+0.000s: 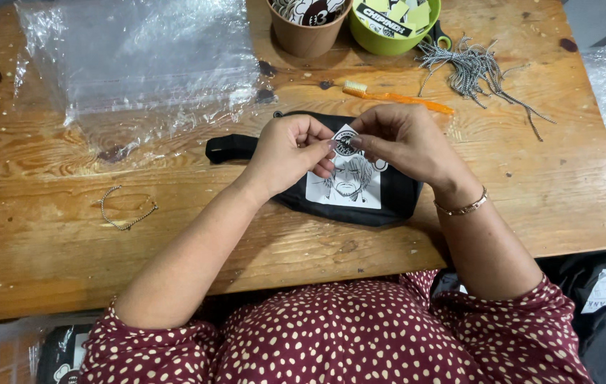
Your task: The person attaches a decorative charm to a small black pouch and then places the pouch into a clear plastic bag. They smooth the bag around the pouch and seal it.
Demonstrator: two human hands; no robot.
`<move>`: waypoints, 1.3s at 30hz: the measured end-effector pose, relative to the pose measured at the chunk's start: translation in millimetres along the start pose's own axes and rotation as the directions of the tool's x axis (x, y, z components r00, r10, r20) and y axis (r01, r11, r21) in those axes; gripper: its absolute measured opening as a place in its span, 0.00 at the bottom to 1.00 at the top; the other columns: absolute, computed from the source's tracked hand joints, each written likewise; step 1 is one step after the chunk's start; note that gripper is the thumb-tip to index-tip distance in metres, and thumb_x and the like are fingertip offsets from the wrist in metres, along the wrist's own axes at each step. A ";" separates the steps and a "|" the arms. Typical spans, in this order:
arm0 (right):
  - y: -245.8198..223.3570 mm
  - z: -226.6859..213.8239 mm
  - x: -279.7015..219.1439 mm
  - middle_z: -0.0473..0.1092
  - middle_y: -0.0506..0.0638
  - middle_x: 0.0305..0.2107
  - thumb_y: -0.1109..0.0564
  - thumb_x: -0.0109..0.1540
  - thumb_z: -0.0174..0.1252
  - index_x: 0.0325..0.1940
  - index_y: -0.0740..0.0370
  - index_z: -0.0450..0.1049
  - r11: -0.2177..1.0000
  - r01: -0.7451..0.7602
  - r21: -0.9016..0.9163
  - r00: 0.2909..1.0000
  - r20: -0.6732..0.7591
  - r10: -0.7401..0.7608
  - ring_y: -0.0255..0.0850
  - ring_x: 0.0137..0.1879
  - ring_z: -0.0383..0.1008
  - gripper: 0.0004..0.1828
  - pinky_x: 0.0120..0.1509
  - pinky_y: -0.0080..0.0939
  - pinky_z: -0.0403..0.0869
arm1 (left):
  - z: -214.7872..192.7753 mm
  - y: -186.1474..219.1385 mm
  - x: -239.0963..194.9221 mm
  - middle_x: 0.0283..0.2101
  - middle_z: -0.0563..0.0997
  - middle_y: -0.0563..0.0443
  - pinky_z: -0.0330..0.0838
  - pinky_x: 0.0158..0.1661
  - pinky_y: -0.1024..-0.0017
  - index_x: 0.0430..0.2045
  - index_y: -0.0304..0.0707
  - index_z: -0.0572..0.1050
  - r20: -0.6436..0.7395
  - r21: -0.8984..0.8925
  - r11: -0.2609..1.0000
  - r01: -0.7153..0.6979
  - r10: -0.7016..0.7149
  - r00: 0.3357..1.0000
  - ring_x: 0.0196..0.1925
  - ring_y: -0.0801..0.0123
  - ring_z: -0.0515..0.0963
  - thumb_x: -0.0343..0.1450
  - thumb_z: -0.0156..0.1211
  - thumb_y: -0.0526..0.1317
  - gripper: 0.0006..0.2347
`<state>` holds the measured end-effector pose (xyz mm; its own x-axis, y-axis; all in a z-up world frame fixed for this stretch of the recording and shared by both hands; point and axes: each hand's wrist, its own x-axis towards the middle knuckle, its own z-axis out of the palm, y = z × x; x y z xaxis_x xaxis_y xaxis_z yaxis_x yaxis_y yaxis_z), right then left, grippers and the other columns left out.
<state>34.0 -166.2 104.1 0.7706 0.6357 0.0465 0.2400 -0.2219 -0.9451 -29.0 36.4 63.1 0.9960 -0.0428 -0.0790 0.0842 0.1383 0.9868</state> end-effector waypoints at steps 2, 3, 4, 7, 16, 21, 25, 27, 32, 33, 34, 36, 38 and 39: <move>4.7 1.6 1.1 0.75 0.58 0.24 0.68 0.62 0.62 0.45 0.71 0.79 0.999 -0.021 -0.025 1.000 0.009 0.021 0.40 0.31 0.77 0.07 0.37 0.37 0.78 | -4.4 7.0 -6.9 0.27 0.83 0.35 0.87 0.26 0.73 0.36 0.22 0.78 -0.010 0.139 0.990 -0.032 0.034 0.999 0.26 0.64 0.87 0.68 0.61 0.27 0.06; 7.1 2.8 1.7 0.76 0.57 0.25 0.67 0.64 0.60 0.45 0.69 0.79 0.998 -0.038 -0.053 0.999 0.013 0.039 0.39 0.31 0.78 0.06 0.38 0.37 0.79 | -6.7 10.5 -10.7 0.27 0.84 0.38 0.87 0.26 0.76 0.34 0.26 0.80 -0.009 0.277 0.959 -0.066 0.071 0.997 0.26 0.67 0.87 0.67 0.63 0.28 0.05; 9.9 4.0 2.3 0.76 0.57 0.25 0.67 0.64 0.60 0.45 0.69 0.79 0.998 -0.038 -0.051 0.999 0.016 0.039 0.39 0.31 0.78 0.06 0.38 0.37 0.79 | -13.6 6.6 -11.8 0.27 0.84 0.38 0.87 0.26 0.76 0.34 0.26 0.80 -0.012 0.278 0.959 -0.063 0.069 0.998 0.26 0.67 0.87 0.67 0.63 0.28 0.05; 12.9 7.4 3.5 0.75 0.54 0.22 0.66 0.64 0.60 0.44 0.65 0.80 0.982 -0.055 -0.180 0.997 0.038 0.063 0.39 0.30 0.78 0.06 0.36 0.37 0.78 | -29.4 -1.0 -17.3 0.36 0.84 0.51 0.80 0.39 0.70 0.40 0.42 0.81 0.069 0.797 0.541 -0.269 0.362 0.930 0.39 0.65 0.85 0.66 0.68 0.39 0.10; 23.7 29.1 -2.7 0.78 0.55 0.27 0.62 0.62 0.63 0.44 0.60 0.81 0.881 0.070 -0.468 0.992 0.129 -0.010 0.48 0.36 0.80 0.06 0.38 0.46 0.76 | -35.4 9.6 -41.6 0.54 0.74 0.37 0.65 0.58 0.55 0.46 0.31 0.79 0.340 0.850 0.294 -0.438 0.329 0.881 0.62 0.45 0.67 0.60 0.76 0.43 0.23; 20.9 41.1 -5.7 0.78 0.55 0.29 0.62 0.63 0.62 0.44 0.59 0.81 0.888 0.098 -0.448 0.994 0.081 -0.069 0.50 0.39 0.80 0.07 0.41 0.48 0.76 | -45.9 2.6 -34.8 0.57 0.72 0.38 0.60 0.63 0.56 0.51 0.31 0.77 0.328 0.801 0.450 -0.394 0.220 0.919 0.64 0.44 0.65 0.56 0.78 0.46 0.30; 21.4 57.2 -6.7 0.78 0.57 0.31 0.61 0.62 0.63 0.44 0.60 0.81 0.857 0.134 -0.498 0.989 0.115 -0.088 0.58 0.40 0.80 0.07 0.41 0.53 0.76 | -51.3 3.0 -33.5 0.56 0.72 0.37 0.59 0.63 0.53 0.51 0.30 0.76 0.334 0.767 0.502 -0.399 0.219 0.917 0.63 0.42 0.66 0.59 0.75 0.42 0.26; 24.4 61.4 -7.8 0.78 0.53 0.32 0.59 0.60 0.64 0.45 0.56 0.80 0.779 0.169 -0.604 0.985 0.130 -0.114 0.55 0.41 0.80 0.09 0.41 0.53 0.76 | -54.4 3.7 -31.4 0.55 0.74 0.37 0.60 0.63 0.52 0.50 0.30 0.77 0.343 0.755 0.513 -0.409 0.223 0.913 0.61 0.41 0.68 0.63 0.69 0.35 0.20; 21.1 60.5 -7.7 0.76 0.52 0.32 0.57 0.60 0.64 0.44 0.55 0.80 0.766 0.180 -0.617 0.980 0.176 -0.089 0.56 0.42 0.79 0.08 0.41 0.54 0.75 | -57.3 -2.8 -27.3 0.56 0.75 0.40 0.61 0.61 0.53 0.48 0.33 0.78 0.335 0.764 0.513 -0.392 0.203 0.920 0.61 0.44 0.68 0.63 0.69 0.35 0.19; 19.3 59.5 -8.1 0.76 0.53 0.32 0.57 0.60 0.63 0.43 0.56 0.80 0.770 0.187 -0.610 0.977 0.195 -0.082 0.57 0.41 0.79 0.08 0.40 0.55 0.75 | -56.8 -3.6 -26.5 0.56 0.74 0.41 0.62 0.61 0.55 0.48 0.34 0.78 0.335 0.776 0.504 -0.380 0.181 0.925 0.61 0.45 0.68 0.62 0.71 0.38 0.20; 16.7 58.8 -8.1 0.76 0.53 0.32 0.57 0.60 0.63 0.43 0.56 0.80 0.770 0.186 -0.611 0.978 0.194 -0.082 0.57 0.41 0.79 0.08 0.40 0.55 0.75 | -56.4 -4.6 -26.4 0.56 0.74 0.41 0.62 0.61 0.55 0.48 0.34 0.78 0.336 0.775 0.504 -0.381 0.181 0.924 0.61 0.45 0.68 0.62 0.71 0.38 0.20; 11.3 57.0 -7.9 0.76 0.55 0.31 0.60 0.60 0.63 0.43 0.60 0.80 0.788 0.208 -0.580 0.970 0.223 -0.092 0.58 0.41 0.79 0.07 0.40 0.54 0.76 | -55.6 -6.4 -25.9 0.56 0.74 0.42 0.61 0.62 0.55 0.47 0.35 0.78 0.334 0.787 0.491 -0.373 0.170 0.927 0.62 0.46 0.67 0.59 0.74 0.42 0.22; 7.0 53.7 -7.9 0.76 0.56 0.31 0.61 0.60 0.63 0.42 0.61 0.81 0.787 0.200 -0.583 0.972 0.219 -0.085 0.58 0.40 0.79 0.07 0.40 0.54 0.75 | -53.2 -6.3 -26.0 0.56 0.74 0.43 0.61 0.62 0.56 0.46 0.36 0.78 0.324 0.796 0.486 -0.361 0.161 0.932 0.62 0.48 0.67 0.59 0.75 0.41 0.22; 5.0 52.4 -7.9 0.76 0.56 0.30 0.62 0.60 0.63 0.42 0.62 0.81 0.788 0.192 -0.585 0.973 0.216 -0.077 0.58 0.40 0.79 0.07 0.39 0.54 0.75 | -52.1 -6.5 -26.5 0.56 0.73 0.45 0.60 0.63 0.57 0.45 0.37 0.78 0.314 0.806 0.481 -0.347 0.151 0.938 0.63 0.49 0.66 0.58 0.75 0.41 0.22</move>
<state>-1.8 -133.7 82.0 0.6037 0.7957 0.0480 0.6829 -0.4852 -0.5460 -54.3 88.1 51.4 0.9366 -0.3295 0.1191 -0.3300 -0.7157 0.6155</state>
